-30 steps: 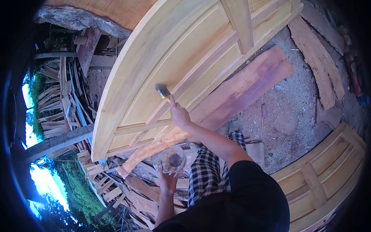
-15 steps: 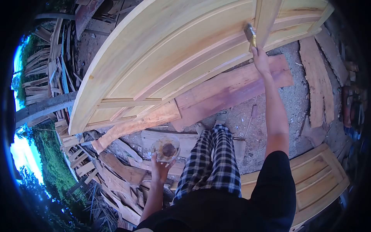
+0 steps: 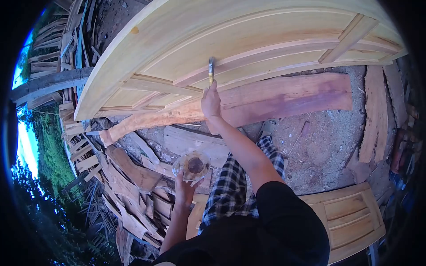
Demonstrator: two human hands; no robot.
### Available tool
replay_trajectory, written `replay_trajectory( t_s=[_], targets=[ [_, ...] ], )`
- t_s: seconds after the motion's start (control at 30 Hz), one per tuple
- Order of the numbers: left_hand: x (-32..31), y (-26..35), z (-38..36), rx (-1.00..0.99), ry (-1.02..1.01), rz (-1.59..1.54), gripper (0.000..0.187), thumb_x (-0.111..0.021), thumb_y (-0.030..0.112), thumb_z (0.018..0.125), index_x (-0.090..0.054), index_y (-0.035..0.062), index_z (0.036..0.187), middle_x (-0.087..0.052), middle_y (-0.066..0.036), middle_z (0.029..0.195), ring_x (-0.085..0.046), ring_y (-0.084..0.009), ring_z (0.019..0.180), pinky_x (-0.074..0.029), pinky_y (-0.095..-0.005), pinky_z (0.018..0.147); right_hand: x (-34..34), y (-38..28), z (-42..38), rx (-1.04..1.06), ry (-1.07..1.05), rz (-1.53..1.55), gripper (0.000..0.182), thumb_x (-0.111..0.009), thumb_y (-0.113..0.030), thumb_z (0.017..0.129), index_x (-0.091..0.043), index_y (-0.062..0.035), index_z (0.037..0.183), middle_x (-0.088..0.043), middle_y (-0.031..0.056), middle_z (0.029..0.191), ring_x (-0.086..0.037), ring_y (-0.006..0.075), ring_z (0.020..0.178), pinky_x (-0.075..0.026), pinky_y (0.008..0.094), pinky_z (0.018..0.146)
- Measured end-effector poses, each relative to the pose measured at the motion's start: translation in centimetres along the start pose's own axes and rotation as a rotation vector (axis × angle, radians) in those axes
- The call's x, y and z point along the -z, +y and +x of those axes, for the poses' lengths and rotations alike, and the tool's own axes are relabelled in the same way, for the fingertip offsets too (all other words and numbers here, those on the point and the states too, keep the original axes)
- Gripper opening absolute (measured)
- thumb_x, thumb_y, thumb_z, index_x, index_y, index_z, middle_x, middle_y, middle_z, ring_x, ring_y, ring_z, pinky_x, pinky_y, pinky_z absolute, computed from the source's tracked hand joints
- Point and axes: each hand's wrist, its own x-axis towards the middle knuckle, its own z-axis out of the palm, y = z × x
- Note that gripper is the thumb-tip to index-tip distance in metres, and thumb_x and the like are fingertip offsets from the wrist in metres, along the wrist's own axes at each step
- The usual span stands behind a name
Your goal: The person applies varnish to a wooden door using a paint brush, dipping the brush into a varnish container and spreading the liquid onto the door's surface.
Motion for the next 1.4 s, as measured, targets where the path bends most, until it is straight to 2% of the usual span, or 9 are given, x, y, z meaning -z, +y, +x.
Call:
replay_trajectory(
  t_s=[0.1, 0.17, 0.3, 0.6, 0.87, 1.0, 1.13, 1.33, 1.4],
  targets=[
    [1.2, 0.6, 0.7, -0.041, 0.061, -0.007, 0.065, -0.052, 0.045, 0.089, -0.028, 0.0127, 0.140, -0.037, -0.010, 0.137, -0.039, -0.0279, 0.126, -0.045, -0.0521, 0.093, -3.7, 1.0, -2.5, 0.045, -0.196, -0.135, 0.035, -0.043, -0.018, 0.094, -0.036, -0.0002, 0.123, -0.061, 0.0300, 0.092, -0.061, 0.0462, 0.087, -0.050, 0.0534, 0.074],
    [1.8, 0.2, 1.1, -0.034, 0.095, -0.030, 0.066, -0.053, 0.045, 0.089, -0.028, 0.0130, 0.140, -0.037, -0.010, 0.138, -0.040, -0.0279, 0.125, -0.045, -0.0522, 0.093, -5.0, 1.8, -2.5, 0.104, -0.574, -0.346, 0.029, -0.043, -0.020, 0.093, -0.043, 0.0001, 0.114, -0.063, 0.0273, 0.092, -0.064, 0.0431, 0.087, -0.051, 0.0511, 0.074],
    [2.1, -0.7, 0.8, -0.031, 0.135, -0.054, 0.064, -0.049, 0.049, 0.090, -0.030, 0.0133, 0.140, -0.041, -0.009, 0.136, -0.043, -0.0261, 0.123, -0.046, -0.0489, 0.091, -4.4, 3.5, 1.6, 0.114, -0.582, -0.485, 0.026, -0.042, -0.015, 0.089, -0.046, -0.0005, 0.110, -0.064, 0.0220, 0.099, -0.064, 0.0396, 0.092, -0.052, 0.0481, 0.077],
    [-6.6, -3.8, -0.7, -0.026, 0.144, 0.014, 0.063, -0.049, 0.048, 0.090, -0.031, 0.0123, 0.139, -0.044, -0.010, 0.133, -0.046, -0.0273, 0.121, -0.049, -0.0470, 0.087, 26.6, 10.9, 13.8, 0.393, -0.304, -0.677, 0.025, -0.044, -0.027, 0.095, -0.044, -0.0119, 0.115, -0.062, 0.0187, 0.101, -0.061, 0.0404, 0.090, -0.048, 0.0517, 0.074],
    [-17.1, -6.5, -0.4, 0.039, -0.086, 0.144, 0.068, -0.054, 0.048, 0.087, -0.033, 0.0097, 0.139, -0.043, -0.011, 0.135, -0.044, -0.0276, 0.122, -0.037, -0.0498, 0.096, 49.1, 15.5, 19.5, 0.088, 0.149, -0.691, 0.030, -0.041, -0.030, 0.097, -0.046, -0.0078, 0.117, -0.062, 0.0264, 0.096, -0.058, 0.0477, 0.091, -0.044, 0.0547, 0.075],
    [-19.2, -8.1, -0.6, 0.062, -0.106, 0.120, 0.066, -0.052, 0.047, 0.088, -0.033, 0.0097, 0.139, -0.041, -0.011, 0.137, -0.042, -0.0275, 0.124, -0.037, -0.0489, 0.096, 43.9, 18.7, 21.3, 0.012, 0.430, -0.447, 0.032, -0.041, -0.026, 0.097, -0.043, -0.0005, 0.116, -0.060, 0.0316, 0.092, -0.056, 0.0504, 0.090, -0.043, 0.0536, 0.074],
    [-19.2, -9.7, -0.3, 0.114, -0.056, 0.126, 0.066, -0.052, 0.047, 0.088, -0.033, 0.0100, 0.140, -0.041, -0.011, 0.138, -0.042, -0.0269, 0.124, -0.037, -0.0489, 0.097, 27.8, 13.6, 15.2, 0.047, 0.369, -0.075, 0.038, -0.043, -0.009, 0.093, -0.029, 0.0049, 0.125, -0.057, 0.0344, 0.092, -0.056, 0.0514, 0.085, -0.043, 0.0549, 0.073],
    [-16.7, -10.5, -0.5, 0.099, -0.055, 0.071, 0.069, -0.052, 0.050, 0.087, -0.032, 0.0114, 0.141, -0.040, -0.009, 0.140, -0.040, -0.0260, 0.128, -0.032, -0.0503, 0.103, 12.6, 12.2, 4.2, 0.127, -0.371, -0.223, 0.041, -0.044, -0.013, 0.091, -0.032, -0.0007, 0.128, -0.059, 0.0303, 0.094, -0.060, 0.0471, 0.083, -0.050, 0.0527, 0.071],
    [-13.5, -12.0, 0.0, 0.092, -0.060, -0.092, 0.071, -0.056, 0.041, 0.089, -0.020, 0.0193, 0.146, -0.035, -0.011, 0.141, -0.040, -0.0270, 0.126, -0.040, -0.0479, 0.097, 8.6, 12.2, 2.4, 0.133, -0.450, -0.248, 0.037, -0.044, -0.014, 0.091, -0.035, -0.0009, 0.124, -0.060, 0.0287, 0.095, -0.061, 0.0455, 0.084, -0.050, 0.0523, 0.071]
  ],
)
